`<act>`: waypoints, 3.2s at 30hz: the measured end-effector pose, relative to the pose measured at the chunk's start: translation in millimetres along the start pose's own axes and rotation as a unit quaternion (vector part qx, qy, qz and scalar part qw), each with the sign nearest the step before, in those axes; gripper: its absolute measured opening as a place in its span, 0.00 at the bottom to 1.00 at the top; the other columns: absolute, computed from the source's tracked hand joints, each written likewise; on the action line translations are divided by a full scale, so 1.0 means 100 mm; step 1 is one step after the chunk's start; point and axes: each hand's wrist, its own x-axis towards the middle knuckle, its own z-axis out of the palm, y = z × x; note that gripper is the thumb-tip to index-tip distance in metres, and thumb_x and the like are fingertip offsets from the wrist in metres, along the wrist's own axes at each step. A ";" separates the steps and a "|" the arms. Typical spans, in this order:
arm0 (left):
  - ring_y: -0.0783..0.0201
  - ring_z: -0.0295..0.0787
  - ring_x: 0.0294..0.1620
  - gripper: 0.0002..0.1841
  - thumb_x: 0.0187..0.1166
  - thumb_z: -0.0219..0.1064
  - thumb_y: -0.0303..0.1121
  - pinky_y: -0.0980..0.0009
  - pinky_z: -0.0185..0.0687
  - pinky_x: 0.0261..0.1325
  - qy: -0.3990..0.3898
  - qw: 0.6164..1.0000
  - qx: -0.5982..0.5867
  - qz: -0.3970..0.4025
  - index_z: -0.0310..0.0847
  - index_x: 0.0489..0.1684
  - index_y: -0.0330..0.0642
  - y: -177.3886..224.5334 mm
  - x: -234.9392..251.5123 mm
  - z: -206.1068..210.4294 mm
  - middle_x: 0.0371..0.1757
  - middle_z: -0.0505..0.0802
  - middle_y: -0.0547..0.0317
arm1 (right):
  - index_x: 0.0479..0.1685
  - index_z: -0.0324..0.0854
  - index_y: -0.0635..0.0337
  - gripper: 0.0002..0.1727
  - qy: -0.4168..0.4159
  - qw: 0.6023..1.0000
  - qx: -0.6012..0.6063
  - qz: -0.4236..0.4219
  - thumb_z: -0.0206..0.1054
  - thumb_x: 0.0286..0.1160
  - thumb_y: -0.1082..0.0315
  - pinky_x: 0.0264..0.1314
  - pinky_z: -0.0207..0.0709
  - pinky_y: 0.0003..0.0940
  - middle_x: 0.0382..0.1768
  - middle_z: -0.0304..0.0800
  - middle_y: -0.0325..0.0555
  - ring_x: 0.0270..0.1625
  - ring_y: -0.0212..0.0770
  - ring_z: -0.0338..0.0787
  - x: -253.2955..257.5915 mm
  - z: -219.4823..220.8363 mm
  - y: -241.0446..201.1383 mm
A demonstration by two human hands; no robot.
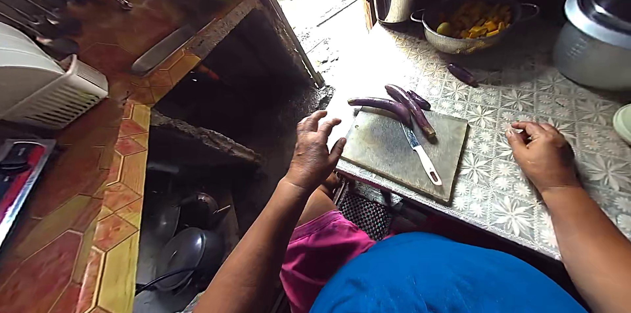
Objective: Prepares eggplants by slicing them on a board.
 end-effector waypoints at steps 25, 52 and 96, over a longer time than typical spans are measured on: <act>0.41 0.88 0.58 0.15 0.79 0.69 0.37 0.46 0.81 0.62 -0.234 0.972 0.012 0.037 0.87 0.54 0.35 -0.31 1.02 0.80 0.52 0.90 0.40 | 0.59 0.88 0.64 0.30 -0.176 0.970 -0.018 -0.166 0.75 0.48 0.63 0.35 0.87 0.55 0.39 0.93 0.55 0.36 0.56 0.94 -0.31 0.33 -1.28; 0.67 0.74 0.16 0.23 0.97 0.34 0.51 0.75 0.76 0.21 0.148 0.476 -0.734 -0.461 0.67 0.51 0.42 0.51 1.20 0.58 0.25 0.75 0.60 | 0.63 0.87 0.66 0.20 0.031 0.924 0.144 -0.352 0.53 0.86 0.67 0.29 0.83 0.32 0.30 0.91 0.49 0.26 0.43 0.89 0.07 0.72 -1.91; 0.67 0.79 0.22 0.24 0.98 0.32 0.46 0.74 0.82 0.30 0.158 0.497 -0.745 -0.416 0.70 0.51 0.40 0.90 0.99 0.84 0.26 0.78 0.60 | 0.67 0.85 0.71 0.22 0.047 0.946 0.098 -0.306 0.53 0.81 0.71 0.16 0.75 0.37 0.17 0.85 0.48 0.15 0.45 0.84 -0.01 0.87 -1.83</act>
